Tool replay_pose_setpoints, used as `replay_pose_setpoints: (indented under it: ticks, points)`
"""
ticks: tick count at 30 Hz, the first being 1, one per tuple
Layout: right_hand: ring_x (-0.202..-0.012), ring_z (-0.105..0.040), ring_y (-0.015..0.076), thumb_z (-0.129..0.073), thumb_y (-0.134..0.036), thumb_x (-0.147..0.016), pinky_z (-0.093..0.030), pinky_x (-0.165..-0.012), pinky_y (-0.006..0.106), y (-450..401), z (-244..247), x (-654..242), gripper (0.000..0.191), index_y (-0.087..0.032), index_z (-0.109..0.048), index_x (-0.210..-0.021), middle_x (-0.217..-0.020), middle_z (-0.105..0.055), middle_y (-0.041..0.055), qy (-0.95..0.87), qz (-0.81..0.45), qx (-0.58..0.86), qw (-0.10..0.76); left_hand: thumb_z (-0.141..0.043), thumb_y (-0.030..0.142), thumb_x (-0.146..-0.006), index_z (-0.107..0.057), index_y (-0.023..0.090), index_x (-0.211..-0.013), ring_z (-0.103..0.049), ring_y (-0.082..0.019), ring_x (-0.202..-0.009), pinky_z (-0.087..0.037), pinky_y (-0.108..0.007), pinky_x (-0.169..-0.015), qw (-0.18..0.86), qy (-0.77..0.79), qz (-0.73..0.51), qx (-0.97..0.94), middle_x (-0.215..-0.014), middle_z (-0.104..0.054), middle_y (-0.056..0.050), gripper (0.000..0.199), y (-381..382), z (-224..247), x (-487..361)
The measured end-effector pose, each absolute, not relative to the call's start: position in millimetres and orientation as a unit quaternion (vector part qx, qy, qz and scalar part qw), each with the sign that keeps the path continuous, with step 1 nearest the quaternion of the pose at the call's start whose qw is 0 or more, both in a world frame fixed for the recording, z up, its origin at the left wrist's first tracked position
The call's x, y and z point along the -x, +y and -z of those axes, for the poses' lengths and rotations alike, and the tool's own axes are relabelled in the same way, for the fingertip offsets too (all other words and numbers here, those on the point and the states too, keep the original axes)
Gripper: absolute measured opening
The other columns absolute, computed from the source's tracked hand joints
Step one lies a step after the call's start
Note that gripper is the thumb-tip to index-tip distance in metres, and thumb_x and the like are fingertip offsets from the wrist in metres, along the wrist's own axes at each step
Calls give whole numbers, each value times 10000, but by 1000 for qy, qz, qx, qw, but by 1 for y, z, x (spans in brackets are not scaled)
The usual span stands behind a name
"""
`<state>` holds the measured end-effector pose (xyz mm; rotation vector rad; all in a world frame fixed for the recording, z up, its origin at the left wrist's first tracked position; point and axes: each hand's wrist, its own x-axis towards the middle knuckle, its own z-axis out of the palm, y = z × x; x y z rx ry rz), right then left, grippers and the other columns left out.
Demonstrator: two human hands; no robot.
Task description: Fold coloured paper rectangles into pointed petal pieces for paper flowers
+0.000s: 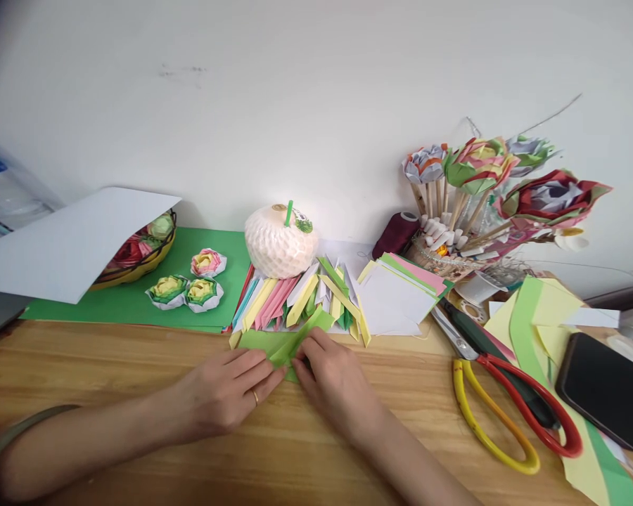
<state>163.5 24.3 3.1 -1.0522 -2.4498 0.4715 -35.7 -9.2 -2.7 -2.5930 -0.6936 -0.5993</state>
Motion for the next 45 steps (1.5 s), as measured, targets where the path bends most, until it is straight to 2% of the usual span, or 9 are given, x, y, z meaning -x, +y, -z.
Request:
replay_pose_setpoints:
  ticks: [6, 19, 24, 27, 31, 33, 38, 45]
  points:
    - [-563, -508, 114, -499, -77, -815, -385, -506, 229, 24, -2, -161, 151, -195, -490, -721, -734, -522, -4, -878, -168, 391, 220, -456, 101, -893, -606, 61, -993, -515, -183, -674, -419, -306, -579, 179, -273, 166, 931, -704, -559, -52, 185, -11, 6, 35]
    - [-542, -491, 103, -502, -76, -806, -378, -492, 217, 23, 0, -162, 149, -199, -483, -723, -727, -516, -12, -869, -180, 402, 225, -427, 86, -897, -600, 71, -985, -464, -181, -662, -358, -290, -520, 149, -288, 161, 932, -684, -512, -39, 195, -11, 2, 35]
    - [-621, -530, 133, -523, -161, -855, -399, -534, 239, 24, -4, -168, 64, -195, -536, -802, -778, -557, 12, -884, -122, 409, 189, -374, 96, -922, -594, 79, -1019, -447, -179, -654, -334, -289, -516, 131, -303, 177, 927, -697, -517, -42, 240, -9, 3, 34]
    - [-661, -530, 157, -460, -181, -903, -398, -558, 265, 26, -11, -175, 162, -196, -595, -817, -759, -577, 30, -912, -53, 363, 184, -390, 100, -917, -597, 76, -1009, -443, -182, -661, -330, -299, -542, 144, -300, 178, 926, -697, -520, -46, 228, -10, 3, 34]
    - [-938, -554, 215, -409, -151, -917, -457, -781, 359, 28, -20, -182, 237, -186, -630, -996, -944, -653, 82, -957, -53, 223, 178, -435, 87, -891, -606, 72, -955, -469, -205, -765, -354, -328, -656, 196, -320, 173, 911, -743, -548, -67, 183, -10, 1, 37]
    - [-992, -553, 221, -419, -137, -903, -459, -832, 386, 28, -22, -182, 250, -168, -621, -1047, -998, -664, 96, -961, -68, 201, 177, -433, 83, -886, -607, 72, -946, -475, -215, -791, -355, -338, -679, 206, -346, 166, 900, -770, -560, -78, 185, -8, 0, 39]
    - [-978, -590, 210, -444, -133, -894, -497, -826, 374, 29, -15, -183, 271, -141, -602, -1114, -1024, -678, 100, -957, -61, 204, 195, -379, 61, -901, -609, 77, -907, -485, -208, -748, -368, -326, -643, 163, -354, 196, 900, -746, -561, -71, 231, -3, 0, 41]
    - [-1065, -568, 253, -376, -164, -943, -514, -811, 411, 40, -15, -197, 319, -141, -575, -1191, -1144, -646, 125, -948, 84, 251, 174, -378, 49, -899, -596, 80, -899, -493, -202, -751, -396, -320, -647, 157, -343, 212, 902, -749, -576, -74, 221, 0, 5, 44]
